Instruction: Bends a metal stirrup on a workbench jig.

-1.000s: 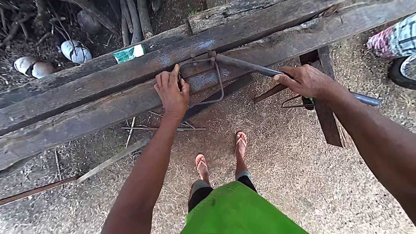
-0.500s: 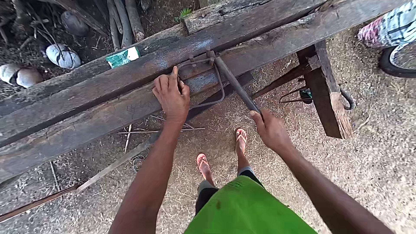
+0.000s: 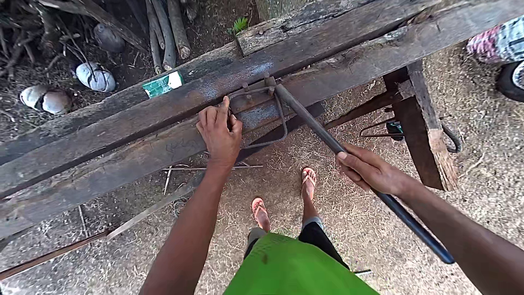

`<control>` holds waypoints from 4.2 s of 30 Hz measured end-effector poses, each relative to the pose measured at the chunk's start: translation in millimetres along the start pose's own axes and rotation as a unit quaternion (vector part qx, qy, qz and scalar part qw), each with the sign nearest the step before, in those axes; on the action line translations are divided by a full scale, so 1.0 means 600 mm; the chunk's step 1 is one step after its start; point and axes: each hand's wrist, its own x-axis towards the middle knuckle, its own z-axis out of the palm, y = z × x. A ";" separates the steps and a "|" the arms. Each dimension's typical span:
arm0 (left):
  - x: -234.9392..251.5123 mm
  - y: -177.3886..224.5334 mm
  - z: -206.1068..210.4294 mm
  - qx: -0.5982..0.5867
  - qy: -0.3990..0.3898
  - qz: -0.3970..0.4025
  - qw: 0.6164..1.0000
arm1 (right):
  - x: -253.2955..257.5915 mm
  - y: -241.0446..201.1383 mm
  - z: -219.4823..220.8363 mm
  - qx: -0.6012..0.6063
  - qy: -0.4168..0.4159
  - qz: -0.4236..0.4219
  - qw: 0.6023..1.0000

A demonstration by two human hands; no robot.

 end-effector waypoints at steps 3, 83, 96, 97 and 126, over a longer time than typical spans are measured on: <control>0.000 0.001 0.001 -0.001 0.001 0.004 1.000 | -0.004 0.001 -0.036 -0.029 -0.010 0.004 1.000; 0.006 0.018 -0.007 0.026 -0.023 -0.017 0.999 | -0.093 0.095 0.222 0.094 0.159 -0.023 0.983; -0.086 0.107 -0.064 -0.025 -0.175 0.122 0.977 | -0.332 0.255 0.205 -0.173 0.238 0.111 0.949; -0.085 0.112 -0.052 -0.019 -0.212 0.129 0.969 | -0.329 0.253 0.196 -0.178 0.239 0.104 0.949; 0.218 0.287 -0.314 -0.501 0.144 -0.275 0.808 | -0.136 0.055 -0.169 -0.256 0.182 -0.174 0.933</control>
